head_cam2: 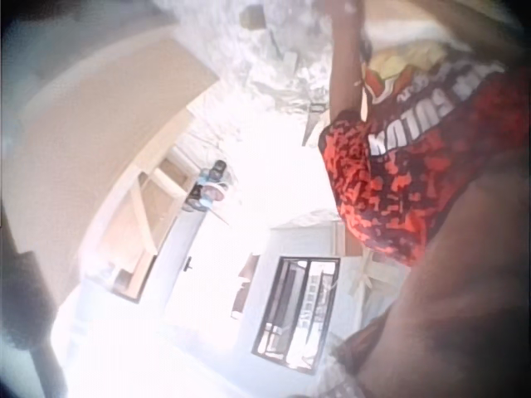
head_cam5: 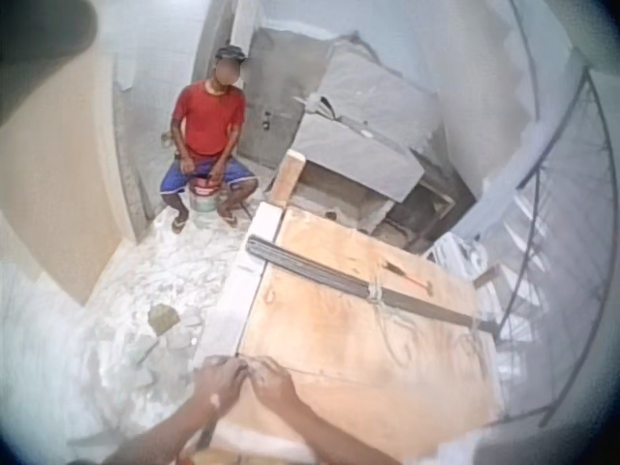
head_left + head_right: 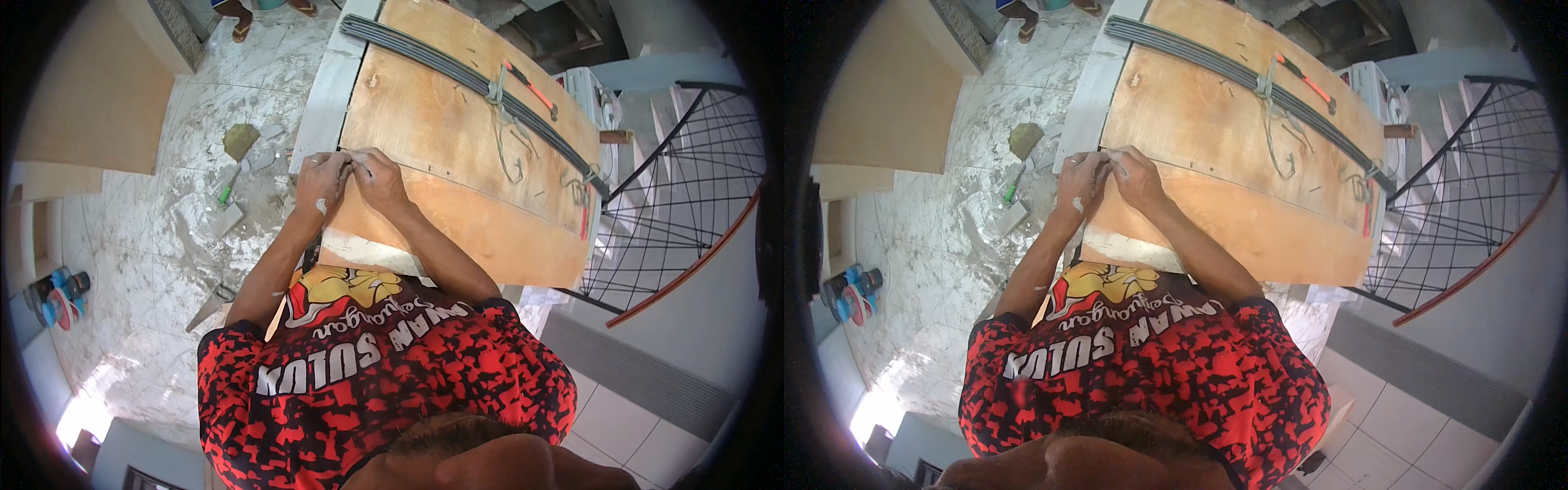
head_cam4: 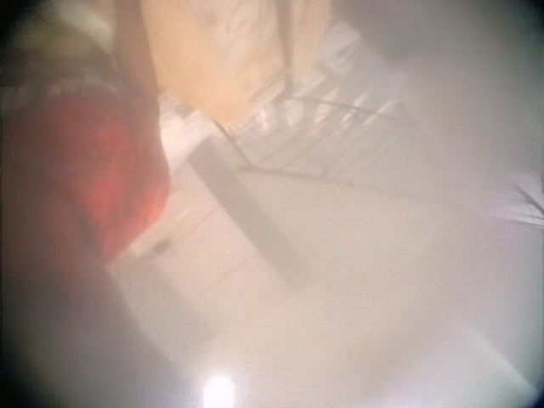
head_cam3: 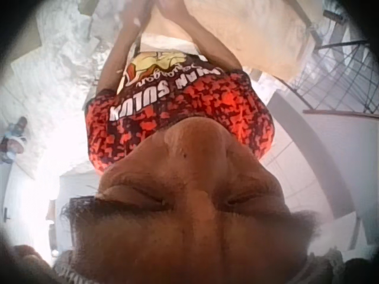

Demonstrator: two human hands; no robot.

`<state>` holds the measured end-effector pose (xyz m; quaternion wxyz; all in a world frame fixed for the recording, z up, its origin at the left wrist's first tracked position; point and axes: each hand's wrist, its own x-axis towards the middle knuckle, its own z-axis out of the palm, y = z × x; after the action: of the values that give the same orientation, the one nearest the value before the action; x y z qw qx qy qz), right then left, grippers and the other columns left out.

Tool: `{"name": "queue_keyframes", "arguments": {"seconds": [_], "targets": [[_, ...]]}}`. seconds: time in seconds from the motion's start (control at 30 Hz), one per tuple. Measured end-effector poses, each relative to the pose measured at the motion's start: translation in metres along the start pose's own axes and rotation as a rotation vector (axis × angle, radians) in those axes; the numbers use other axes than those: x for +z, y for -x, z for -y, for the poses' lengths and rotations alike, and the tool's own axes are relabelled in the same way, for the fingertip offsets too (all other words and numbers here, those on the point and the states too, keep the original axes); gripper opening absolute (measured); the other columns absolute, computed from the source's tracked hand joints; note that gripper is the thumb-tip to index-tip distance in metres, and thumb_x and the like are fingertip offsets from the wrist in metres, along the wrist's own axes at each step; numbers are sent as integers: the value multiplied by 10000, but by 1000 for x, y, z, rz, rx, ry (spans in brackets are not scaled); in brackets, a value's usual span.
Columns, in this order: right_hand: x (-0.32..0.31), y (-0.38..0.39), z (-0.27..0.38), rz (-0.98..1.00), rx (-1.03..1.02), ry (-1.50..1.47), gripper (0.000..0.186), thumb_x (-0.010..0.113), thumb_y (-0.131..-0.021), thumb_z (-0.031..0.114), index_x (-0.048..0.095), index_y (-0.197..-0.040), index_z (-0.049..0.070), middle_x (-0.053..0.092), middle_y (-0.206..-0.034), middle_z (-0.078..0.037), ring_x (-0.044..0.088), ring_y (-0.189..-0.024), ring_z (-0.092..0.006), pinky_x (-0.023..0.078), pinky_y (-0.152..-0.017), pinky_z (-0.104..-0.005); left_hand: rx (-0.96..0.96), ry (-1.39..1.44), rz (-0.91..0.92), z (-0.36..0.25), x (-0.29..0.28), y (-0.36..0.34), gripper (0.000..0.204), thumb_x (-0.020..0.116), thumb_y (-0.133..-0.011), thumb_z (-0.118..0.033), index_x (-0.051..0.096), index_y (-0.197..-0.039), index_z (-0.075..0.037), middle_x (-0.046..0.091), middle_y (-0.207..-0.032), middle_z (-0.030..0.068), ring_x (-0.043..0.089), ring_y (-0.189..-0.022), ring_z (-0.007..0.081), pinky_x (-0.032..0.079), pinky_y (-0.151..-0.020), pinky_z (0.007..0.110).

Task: The person fits a curved wooden board against a brick structure, secures it using a hammer and nails, and then trims the excess wood with a hand saw.

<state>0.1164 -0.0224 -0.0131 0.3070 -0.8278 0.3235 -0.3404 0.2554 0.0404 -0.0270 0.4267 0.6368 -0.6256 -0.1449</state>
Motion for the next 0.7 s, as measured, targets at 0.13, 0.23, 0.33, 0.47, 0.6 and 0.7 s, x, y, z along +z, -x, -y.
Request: {"name": "queue_keyframes", "arguments": {"seconds": [0.13, 0.23, 0.33, 0.47, 0.6, 0.7], "targets": [[-11, 2, 0, 25, -43, -4, 220, 613, -820, -18, 632, -1039, -19, 640, -955, -177, 641, -853, -317, 523, -743, -364, 32, -112, -42, -10, 3, -2, 187, 644, -845, -94, 622, -1030, -80, 680, -869, 111, 627, -850, 289, 438, -770, 394], [-50, -11, -29, -93, -108, 11, 92, 617, -804, 2, 627, -895, 1, 653, -929, -172, 633, -801, -299, 520, -718, -371, 75, -174, -78, -18, 0, -4, 190, 656, -838, -93, 633, -1026, -82, 681, -846, 92, 632, -827, 252, 437, -750, 365], [-164, -78, -86, -404, 312, -83, 121, 610, -866, 136, 648, -900, 27, 677, -899, -119, 640, -810, -243, 502, -709, -344, 115, -255, -53, -15, -5, -1, 191, 666, -826, -97, 639, -1014, -85, 679, -826, 78, 632, -827, 220, 435, -745, 341], [-340, -115, -291, -227, 456, 864, 434, 495, -908, 411, 548, -1145, 52, 658, -843, -176, 650, -769, -325, 501, -733, -447, 128, -229, -47, -11, 1, -5, 161, 671, -819, -101, 651, -978, -92, 676, -836, 68, 630, -854, 218, 437, -776, 348], [-385, -132, -400, -282, 805, 504, 511, 415, -912, 551, 551, -1002, 67, 614, -747, -135, 591, -627, -287, 464, -580, -417, 82, -243, 13, -4, -2, -4, 153, 673, -812, -101, 659, -964, -110, 667, -870, 54, 621, -893, 222, 433, -804, 359], [-391, -135, -405, -91, 1059, 198, 572, 378, -931, 593, 569, -884, 57, 541, -587, -68, 499, -421, -181, 390, -370, -314, 66, -223, -33, -6, -3, -4, 149, 711, -799, -110, 674, -943, -111, 686, -881, 39, 632, -855, 226, 428, -779, 345]]}}
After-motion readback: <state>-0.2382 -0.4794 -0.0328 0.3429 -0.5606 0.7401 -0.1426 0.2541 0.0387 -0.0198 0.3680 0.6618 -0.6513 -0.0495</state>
